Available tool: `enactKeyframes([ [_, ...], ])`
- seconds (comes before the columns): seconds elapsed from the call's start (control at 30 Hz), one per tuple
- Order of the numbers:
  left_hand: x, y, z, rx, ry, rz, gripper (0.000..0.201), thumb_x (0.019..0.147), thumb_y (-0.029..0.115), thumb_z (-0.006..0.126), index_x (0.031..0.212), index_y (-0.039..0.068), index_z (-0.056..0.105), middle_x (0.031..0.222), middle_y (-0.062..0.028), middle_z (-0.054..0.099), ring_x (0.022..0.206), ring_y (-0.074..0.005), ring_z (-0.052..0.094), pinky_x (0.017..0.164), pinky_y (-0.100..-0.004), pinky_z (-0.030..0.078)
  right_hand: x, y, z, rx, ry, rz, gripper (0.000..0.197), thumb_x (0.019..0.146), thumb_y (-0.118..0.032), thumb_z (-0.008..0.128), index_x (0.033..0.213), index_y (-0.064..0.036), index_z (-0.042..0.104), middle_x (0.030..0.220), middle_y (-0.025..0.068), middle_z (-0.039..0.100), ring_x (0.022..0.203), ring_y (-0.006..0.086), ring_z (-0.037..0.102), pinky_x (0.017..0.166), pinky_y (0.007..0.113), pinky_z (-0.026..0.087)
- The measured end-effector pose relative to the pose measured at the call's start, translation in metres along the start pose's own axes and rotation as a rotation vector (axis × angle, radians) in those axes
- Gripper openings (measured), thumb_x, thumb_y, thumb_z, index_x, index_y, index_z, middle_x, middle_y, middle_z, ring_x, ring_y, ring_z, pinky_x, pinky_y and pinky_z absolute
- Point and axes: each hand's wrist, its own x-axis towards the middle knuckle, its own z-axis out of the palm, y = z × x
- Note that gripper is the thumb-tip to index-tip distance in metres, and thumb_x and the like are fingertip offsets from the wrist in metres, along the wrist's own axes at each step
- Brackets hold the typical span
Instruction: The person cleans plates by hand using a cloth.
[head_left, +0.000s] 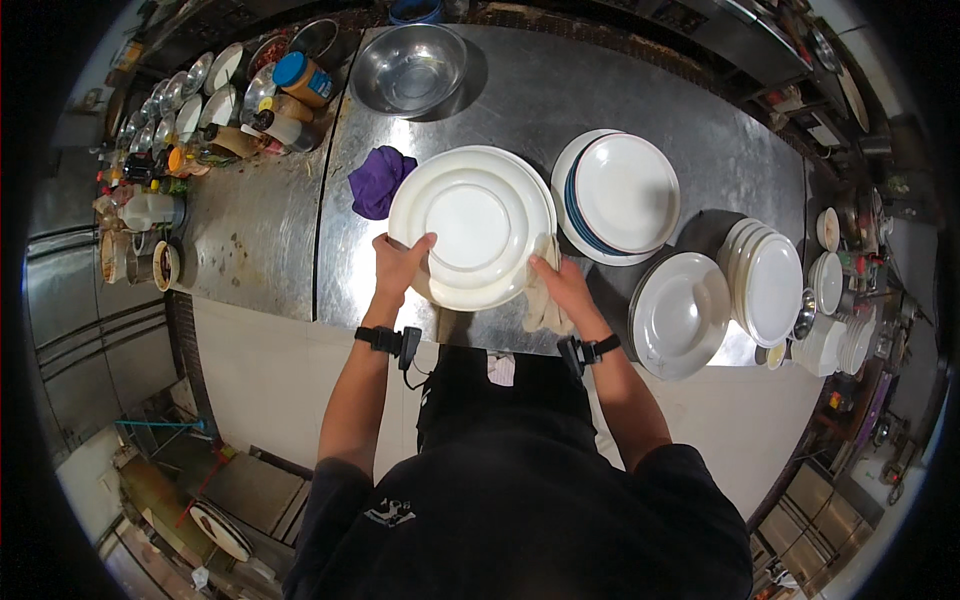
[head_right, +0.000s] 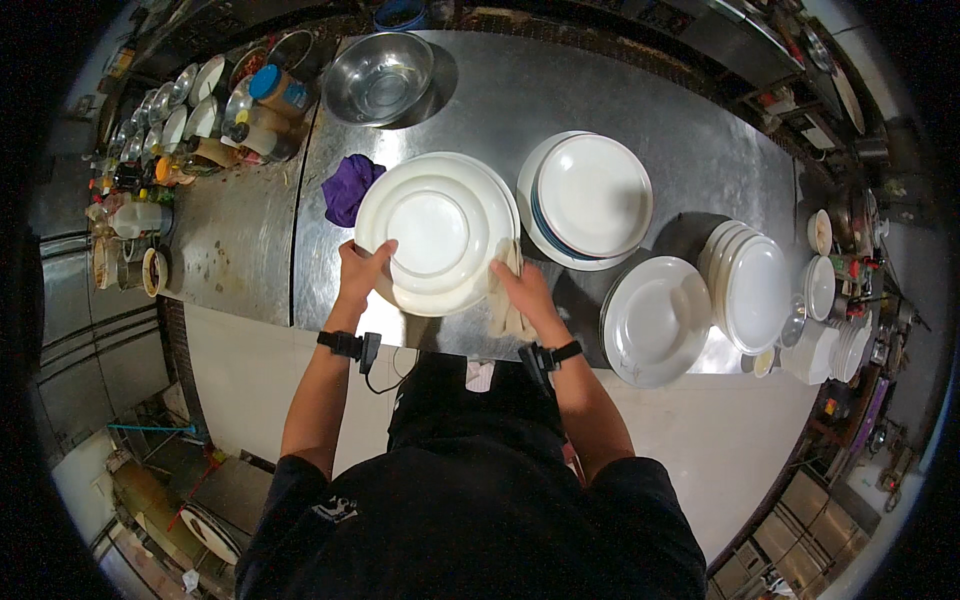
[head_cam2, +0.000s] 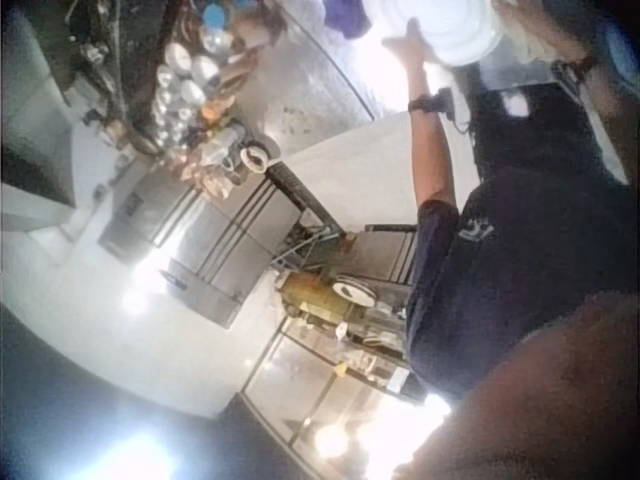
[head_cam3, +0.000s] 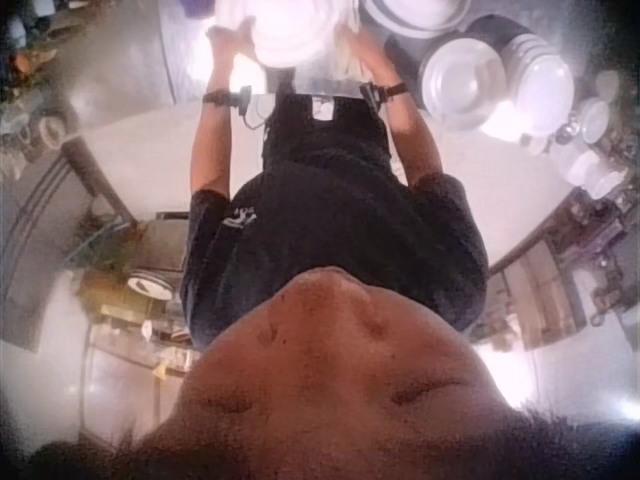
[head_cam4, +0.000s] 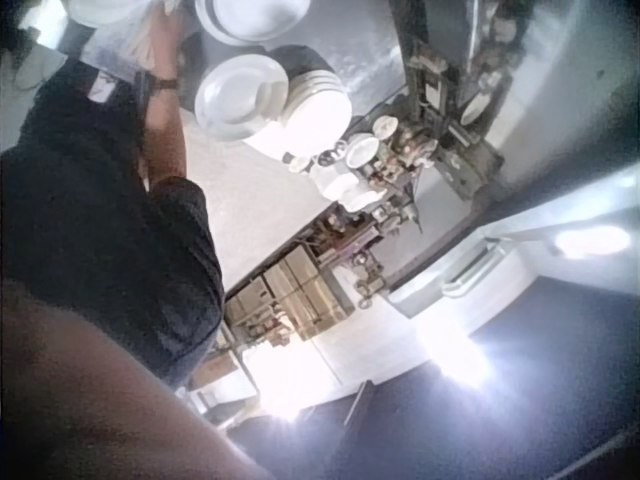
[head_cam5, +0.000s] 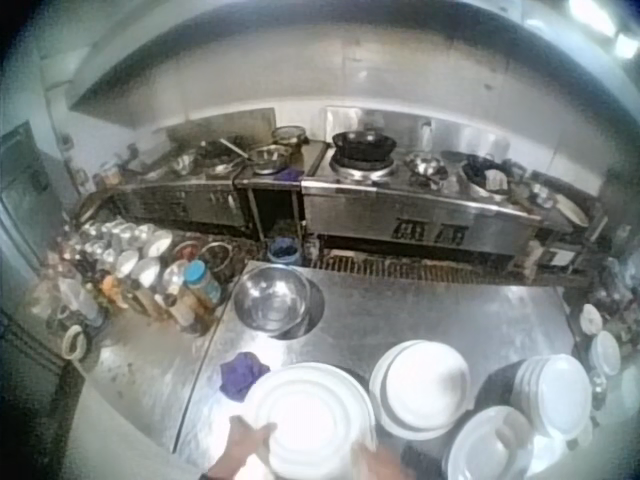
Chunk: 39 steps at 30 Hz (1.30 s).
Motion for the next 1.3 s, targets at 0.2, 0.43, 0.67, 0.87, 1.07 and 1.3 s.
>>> enactKeyframes([
  [0.2, 0.006, 0.042, 0.015, 0.052, 0.078, 0.08, 0.062, 0.074, 0.026, 0.096, 0.111, -0.013, 0.065, 0.105, -0.0195, 0.073, 0.09, -0.0229, 0.071, 0.078, -0.0346, 0.058, 0.042, -0.005, 0.002, -0.02, 0.143, -0.015, 0.057, 0.094, -0.044, 0.076, 0.126, 0.0019, 0.07, 0.119, 0.0203, 0.076, 0.111, 0.0333, 0.072, 0.097, 0.041, 0.053],
  [0.43, -0.007, 0.011, -0.003, -0.272, 0.206, -0.153, 0.058, 0.086, 0.034, 0.088, 0.117, -0.011, 0.07, 0.109, -0.0161, 0.075, 0.091, -0.024, 0.074, 0.078, -0.0356, 0.059, 0.018, 0.011, 0.011, 0.067, 0.128, -0.023, 0.062, 0.094, -0.044, 0.076, 0.135, 0.002, 0.064, 0.127, 0.0172, 0.073, 0.11, 0.0289, 0.071, 0.096, 0.04, 0.054],
  [0.67, -0.031, -0.006, 0.003, -0.565, 0.214, -0.126, 0.06, 0.105, 0.041, 0.066, 0.141, -0.005, 0.053, 0.134, -0.0172, 0.067, 0.116, -0.0298, 0.069, 0.097, -0.0435, 0.061, -0.027, -0.01, 0.021, 0.563, -0.079, 0.334, 0.051, 0.096, -0.037, 0.078, 0.132, -0.0025, 0.067, 0.12, 0.0099, 0.073, 0.099, 0.0203, 0.072, 0.084, 0.037, 0.06],
  [0.87, -0.05, -0.033, -0.015, -0.624, 0.083, -0.064, 0.059, 0.108, 0.04, 0.061, 0.145, -0.005, 0.05, 0.135, -0.0175, 0.066, 0.116, -0.0296, 0.069, 0.097, -0.0443, 0.061, -0.038, 0.002, 0.016, 0.659, -0.237, 0.473, 0.053, 0.098, -0.035, 0.076, 0.137, -0.0011, 0.062, 0.121, 0.0103, 0.073, 0.101, 0.0219, 0.073, 0.085, 0.037, 0.062],
  [1.07, -0.11, -0.096, -0.067, -0.598, 0.02, -0.103, 0.056, 0.112, 0.036, 0.051, 0.151, -0.004, 0.045, 0.14, -0.02, 0.063, 0.12, -0.0312, 0.069, 0.099, -0.0444, 0.061, -0.047, 0.017, 0.005, 0.577, -0.417, 0.449, 0.057, 0.096, -0.034, 0.078, 0.139, -0.0006, 0.06, 0.123, 0.0103, 0.072, 0.104, 0.0214, 0.072, 0.087, 0.035, 0.061],
  [1.3, -0.206, -0.138, -0.086, -0.509, 0.133, -0.204, 0.046, 0.112, 0.031, 0.052, 0.142, -0.004, 0.053, 0.13, -0.0184, 0.07, 0.107, -0.0284, 0.074, 0.091, -0.0421, 0.064, -0.085, 0.049, -0.018, 0.147, -0.788, 0.441, 0.073, 0.088, -0.036, 0.088, 0.137, 0.0078, 0.057, 0.123, 0.011, 0.069, 0.104, 0.0174, 0.066, 0.087, 0.03, 0.057],
])
